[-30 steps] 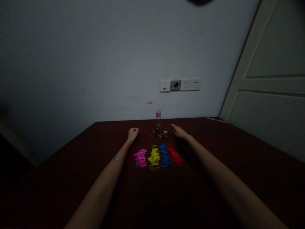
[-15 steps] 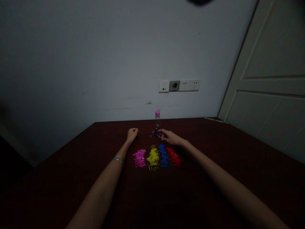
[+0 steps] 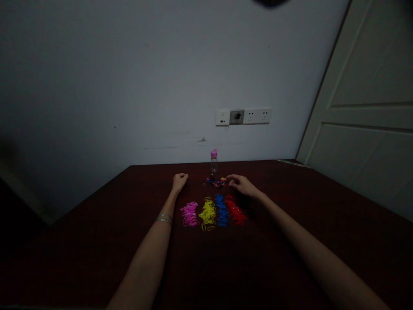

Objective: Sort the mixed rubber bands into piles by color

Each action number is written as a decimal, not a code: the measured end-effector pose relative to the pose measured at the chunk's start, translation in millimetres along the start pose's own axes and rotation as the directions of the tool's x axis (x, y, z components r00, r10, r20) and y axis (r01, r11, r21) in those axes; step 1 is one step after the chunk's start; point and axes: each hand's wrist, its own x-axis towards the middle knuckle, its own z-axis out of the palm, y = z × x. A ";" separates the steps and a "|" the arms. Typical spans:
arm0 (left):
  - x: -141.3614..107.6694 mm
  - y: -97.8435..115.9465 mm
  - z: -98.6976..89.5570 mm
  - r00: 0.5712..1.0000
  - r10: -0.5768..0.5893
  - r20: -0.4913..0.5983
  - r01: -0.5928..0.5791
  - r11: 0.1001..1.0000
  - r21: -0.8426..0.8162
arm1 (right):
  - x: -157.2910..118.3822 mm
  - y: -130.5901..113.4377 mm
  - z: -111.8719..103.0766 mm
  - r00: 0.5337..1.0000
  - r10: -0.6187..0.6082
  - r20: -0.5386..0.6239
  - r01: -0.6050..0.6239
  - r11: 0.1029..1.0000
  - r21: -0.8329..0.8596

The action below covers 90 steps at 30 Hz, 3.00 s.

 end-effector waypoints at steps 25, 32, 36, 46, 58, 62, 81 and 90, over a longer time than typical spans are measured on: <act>4.4 41.0 22.8 0.740 0.156 0.654 -0.325 0.935 0.145 | -19.7 39.6 -14.4 0.962 0.148 -0.228 -0.170 0.982 -0.080; 1.1 40.0 30.6 0.749 0.176 0.639 -0.355 0.921 0.162 | -20.6 42.0 -13.5 0.965 0.145 -0.220 -0.170 0.981 -0.097; 0.6 38.9 33.3 0.749 0.171 0.640 -0.352 0.921 0.166 | -21.2 40.2 -13.3 0.966 0.143 -0.215 -0.168 0.980 -0.103; -3.8 41.6 35.0 0.758 0.143 0.636 -0.357 0.908 0.221 | -22.0 39.6 -12.2 0.967 0.118 -0.226 -0.151 0.980 -0.131; -17.5 76.7 -13.0 0.705 0.201 0.681 -0.388 0.912 0.132 | -19.5 41.4 -11.9 0.963 0.132 -0.233 -0.168 0.975 -0.143; -28.9 70.4 -33.7 0.631 0.103 0.769 -0.342 0.926 0.157 | -18.1 43.6 -11.4 0.962 0.126 -0.244 -0.167 0.974 -0.156; -31.3 44.9 -37.6 0.600 0.039 0.799 -0.113 0.993 0.036 | -16.9 36.6 -11.4 0.963 0.120 -0.239 -0.166 0.969 -0.183; -11.8 4.7 -15.9 0.986 -0.082 0.145 0.096 0.991 -0.097 | -2.0 18.0 4.3 0.991 0.031 -0.133 -0.053 0.985 -0.167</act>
